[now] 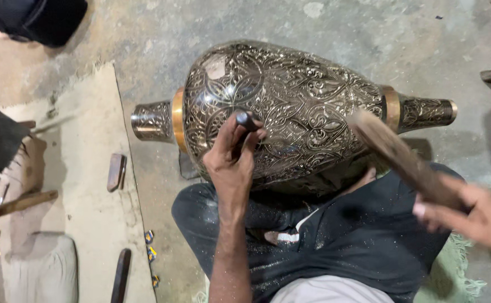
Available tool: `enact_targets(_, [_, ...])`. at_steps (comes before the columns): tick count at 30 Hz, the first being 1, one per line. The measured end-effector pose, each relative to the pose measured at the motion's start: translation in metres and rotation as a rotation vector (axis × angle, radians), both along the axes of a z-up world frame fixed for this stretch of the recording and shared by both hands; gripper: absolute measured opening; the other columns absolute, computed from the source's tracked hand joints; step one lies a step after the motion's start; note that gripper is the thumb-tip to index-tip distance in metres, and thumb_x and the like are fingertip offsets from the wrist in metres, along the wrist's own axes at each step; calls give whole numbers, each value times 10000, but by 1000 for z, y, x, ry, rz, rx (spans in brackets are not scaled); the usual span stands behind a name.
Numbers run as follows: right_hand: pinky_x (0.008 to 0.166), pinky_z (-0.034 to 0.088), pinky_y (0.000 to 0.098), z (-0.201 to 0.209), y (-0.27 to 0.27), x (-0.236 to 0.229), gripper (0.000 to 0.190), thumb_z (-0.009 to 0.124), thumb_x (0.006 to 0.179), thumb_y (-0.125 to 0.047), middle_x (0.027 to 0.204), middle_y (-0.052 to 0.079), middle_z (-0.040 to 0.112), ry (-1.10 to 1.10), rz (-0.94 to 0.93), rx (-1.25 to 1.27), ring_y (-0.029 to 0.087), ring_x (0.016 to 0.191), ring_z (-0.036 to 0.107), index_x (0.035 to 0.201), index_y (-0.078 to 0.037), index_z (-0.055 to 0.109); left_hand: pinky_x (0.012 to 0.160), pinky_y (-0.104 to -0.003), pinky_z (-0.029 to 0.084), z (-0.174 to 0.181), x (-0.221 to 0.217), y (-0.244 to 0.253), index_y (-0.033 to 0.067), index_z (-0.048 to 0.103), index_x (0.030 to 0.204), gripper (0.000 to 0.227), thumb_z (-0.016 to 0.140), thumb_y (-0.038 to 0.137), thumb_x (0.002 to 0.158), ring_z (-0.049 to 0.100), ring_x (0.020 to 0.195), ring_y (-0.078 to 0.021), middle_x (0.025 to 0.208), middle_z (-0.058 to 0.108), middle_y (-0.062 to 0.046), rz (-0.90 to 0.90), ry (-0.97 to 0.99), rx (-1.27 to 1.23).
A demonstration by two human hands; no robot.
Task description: The person sits on the floor and uses a chisel and wooden mallet to engrave intricate floral patterns into the surface of a large metal vase. The person repeatedly strikes the chisel to carve the design.
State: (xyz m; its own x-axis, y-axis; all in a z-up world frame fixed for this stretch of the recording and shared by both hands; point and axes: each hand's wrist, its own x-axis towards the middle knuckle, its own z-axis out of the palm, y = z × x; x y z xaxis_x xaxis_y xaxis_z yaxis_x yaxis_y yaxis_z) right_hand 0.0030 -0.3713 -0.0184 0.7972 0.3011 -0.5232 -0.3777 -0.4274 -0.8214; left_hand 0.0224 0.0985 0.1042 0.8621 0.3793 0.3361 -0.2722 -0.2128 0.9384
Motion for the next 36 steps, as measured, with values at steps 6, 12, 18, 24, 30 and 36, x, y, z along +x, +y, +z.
enact_targets(6, [783,614,332,85,56,110,442,829,839,-146,934,137,775,-446,246,-256,188,815,791,1262,-44,750,946,-316,688,-10,2,-3,103,540,1451,486,672,-63,1014,782,1086,-210,1161,764,-133,31,26,61])
enact_targets(12, [707,614,328,130,101,165,450,781,793,-10,914,119,712,-687,491,-472,196,788,728,1231,-12,673,970,-327,693,-13,-5,-17,116,529,1487,510,637,-84,1029,766,1125,-231,1213,739,-147,75,-6,70])
enact_targets(18, [643,587,336,150,129,165,431,792,775,-1,777,125,738,-643,575,-766,191,671,755,1186,-45,673,1002,-331,685,-12,-2,-19,69,524,1484,487,620,-101,1038,752,1142,-221,1224,727,-146,61,-45,22])
enact_targets(24, [635,514,364,167,142,166,454,702,677,136,845,192,626,-891,505,-522,259,679,671,1117,52,627,971,-301,667,1,-5,-23,52,559,1464,440,611,-93,1053,750,1070,-181,1151,732,-106,92,6,15])
enact_targets(30, [652,516,378,197,159,157,521,598,622,170,867,178,628,-929,530,-300,275,733,678,1129,49,607,964,-297,675,0,-5,-28,9,579,1359,330,646,-61,1044,759,1078,-178,1149,739,-107,152,6,108])
enact_targets(36, [604,509,369,235,197,148,416,719,671,136,809,163,649,-1077,621,-451,275,708,683,1064,16,649,831,-231,647,-17,-10,-37,-37,595,1318,313,686,-73,1021,750,914,-185,1042,770,-161,321,58,108])
